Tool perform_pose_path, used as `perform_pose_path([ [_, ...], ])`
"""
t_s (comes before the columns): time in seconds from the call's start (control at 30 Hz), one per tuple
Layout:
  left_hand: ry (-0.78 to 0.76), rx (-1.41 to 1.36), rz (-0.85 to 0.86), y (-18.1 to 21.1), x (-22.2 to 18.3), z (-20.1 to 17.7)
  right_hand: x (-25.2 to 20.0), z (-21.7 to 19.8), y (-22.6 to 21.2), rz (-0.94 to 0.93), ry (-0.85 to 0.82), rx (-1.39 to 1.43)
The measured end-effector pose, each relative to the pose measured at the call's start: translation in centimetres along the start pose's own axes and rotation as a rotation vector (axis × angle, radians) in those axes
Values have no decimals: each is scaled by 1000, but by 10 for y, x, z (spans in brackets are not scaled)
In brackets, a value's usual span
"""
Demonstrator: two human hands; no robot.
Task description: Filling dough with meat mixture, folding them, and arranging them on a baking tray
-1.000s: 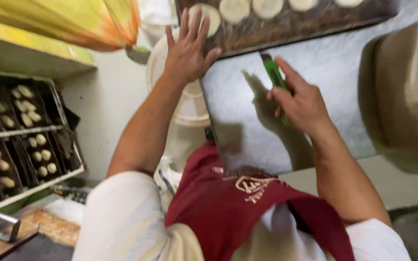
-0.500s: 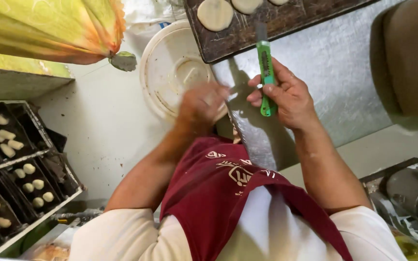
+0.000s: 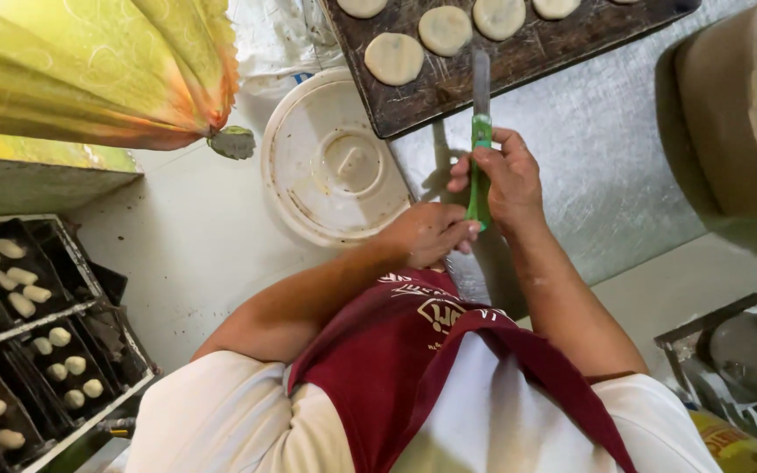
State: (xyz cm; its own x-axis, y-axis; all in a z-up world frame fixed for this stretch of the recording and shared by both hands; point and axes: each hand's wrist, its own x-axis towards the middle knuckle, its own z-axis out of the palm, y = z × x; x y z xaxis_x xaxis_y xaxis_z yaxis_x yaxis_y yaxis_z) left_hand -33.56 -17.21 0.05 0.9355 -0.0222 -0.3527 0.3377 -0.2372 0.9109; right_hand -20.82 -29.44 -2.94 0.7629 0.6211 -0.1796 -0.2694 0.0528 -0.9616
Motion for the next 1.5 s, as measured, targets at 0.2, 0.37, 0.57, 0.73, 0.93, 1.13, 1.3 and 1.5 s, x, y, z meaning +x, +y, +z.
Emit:
perform_pose_path([
  [0.2,601,644,399,-10,20,-79,7,10,-76,75,-21,-230],
  [0.37,679,1008,80,-27,45,-124,46,39,-83,58,-257,-1483],
  [0.57,864,940,426,-32,30,-132,76,73,-58,-292,-341,-1645],
  [0.73,809,985,285,-55,43,-136,61,58,-63,-251,-397,-1685],
  [0.93,822,874,342,-40,42,-133,71,55,-69,-280,-367,-1654],
  [1.13,774,1017,306,-42,51,-140,72,52,-83,-130,-421,-1672],
  [1.3,781,895,401,-21,53,-141,74,30,-90,-165,-323,-1682],
  [1.5,728,935,481,-8,79,-138,91,24,-84,-362,-190,-1637],
])
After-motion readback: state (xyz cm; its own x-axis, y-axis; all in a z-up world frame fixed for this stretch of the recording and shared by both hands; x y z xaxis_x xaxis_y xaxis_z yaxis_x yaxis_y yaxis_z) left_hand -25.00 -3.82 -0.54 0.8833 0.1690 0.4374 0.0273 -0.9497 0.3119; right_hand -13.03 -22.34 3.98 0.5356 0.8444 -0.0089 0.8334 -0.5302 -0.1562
